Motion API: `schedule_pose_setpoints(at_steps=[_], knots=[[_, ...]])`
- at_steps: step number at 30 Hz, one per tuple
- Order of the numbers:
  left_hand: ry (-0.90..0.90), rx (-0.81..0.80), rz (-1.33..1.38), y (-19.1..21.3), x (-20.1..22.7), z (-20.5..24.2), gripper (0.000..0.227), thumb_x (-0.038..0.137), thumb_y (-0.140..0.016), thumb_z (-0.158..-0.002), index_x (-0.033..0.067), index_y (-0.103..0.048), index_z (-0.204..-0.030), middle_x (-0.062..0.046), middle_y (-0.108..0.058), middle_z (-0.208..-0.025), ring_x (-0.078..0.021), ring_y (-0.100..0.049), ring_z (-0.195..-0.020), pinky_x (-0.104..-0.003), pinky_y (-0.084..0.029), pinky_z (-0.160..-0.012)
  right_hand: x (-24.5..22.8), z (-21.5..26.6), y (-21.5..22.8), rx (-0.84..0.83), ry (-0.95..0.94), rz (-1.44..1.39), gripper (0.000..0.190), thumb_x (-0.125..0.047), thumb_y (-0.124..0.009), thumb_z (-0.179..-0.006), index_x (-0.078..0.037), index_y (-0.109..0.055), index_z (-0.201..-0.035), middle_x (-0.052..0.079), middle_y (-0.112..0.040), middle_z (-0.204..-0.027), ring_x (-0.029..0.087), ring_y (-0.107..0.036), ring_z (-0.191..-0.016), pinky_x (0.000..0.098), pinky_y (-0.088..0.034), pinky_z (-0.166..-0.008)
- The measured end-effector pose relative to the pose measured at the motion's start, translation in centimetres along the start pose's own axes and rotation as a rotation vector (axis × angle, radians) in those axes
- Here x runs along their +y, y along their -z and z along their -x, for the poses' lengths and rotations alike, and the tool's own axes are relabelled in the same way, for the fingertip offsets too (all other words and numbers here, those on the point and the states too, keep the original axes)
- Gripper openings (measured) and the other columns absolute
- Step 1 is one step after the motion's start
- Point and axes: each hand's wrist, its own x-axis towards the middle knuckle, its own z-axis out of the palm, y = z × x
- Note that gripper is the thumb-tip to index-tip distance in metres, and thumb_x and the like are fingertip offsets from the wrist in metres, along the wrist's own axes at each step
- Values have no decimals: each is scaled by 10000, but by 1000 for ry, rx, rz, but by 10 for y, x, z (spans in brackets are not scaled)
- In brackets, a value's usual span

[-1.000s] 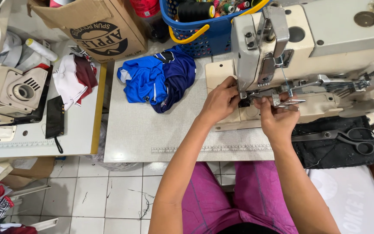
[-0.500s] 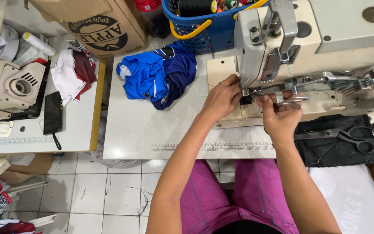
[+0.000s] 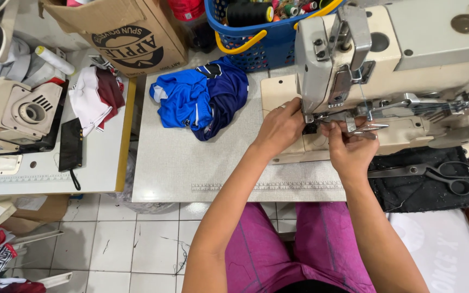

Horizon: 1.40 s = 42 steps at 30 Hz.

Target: The person threads a sewing machine by hand, guiding the thread through the needle area and tension components. They use a small metal tool to assist in pulling the thread through the needle eye and make adjustments to the thread path.

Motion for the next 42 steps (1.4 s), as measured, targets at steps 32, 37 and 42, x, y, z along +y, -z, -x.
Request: schedule_pose_setpoints(at_steps=[32, 37, 42], knots=[[748, 261, 1453, 25, -9, 5, 118, 52, -322, -1090, 100, -397, -1167, -218, -714, -1056, -296, -760, -934, -383, -670, -805, 17, -1, 24, -135, -5, -48, 397, 118, -766, -910, 36, -432, -1108, 285, -681, -928, 380, -755, -910, 461, -614, -784], [726, 348, 1285, 19, -1, 3, 85, 44, -350, -1101, 73, -394, -1168, -242, -676, -1134, -352, -709, -1088, -471, -611, -935, 0, 4, 20, -117, 0, -59, 370, 65, -783, -930, 14, -456, -1095, 257, -711, -965, 333, -757, -935, 401, -612, -797], [676, 355, 958, 14, 2, 3, 62, 34, -386, -1090, 47, -410, -1145, -252, -658, -1172, -372, -685, -1156, -513, -586, -963, -5, 5, 20, -140, 26, -91, 377, 86, -769, -933, 9, -455, -1127, 247, -696, -918, 342, -757, -930, 434, -608, -803]])
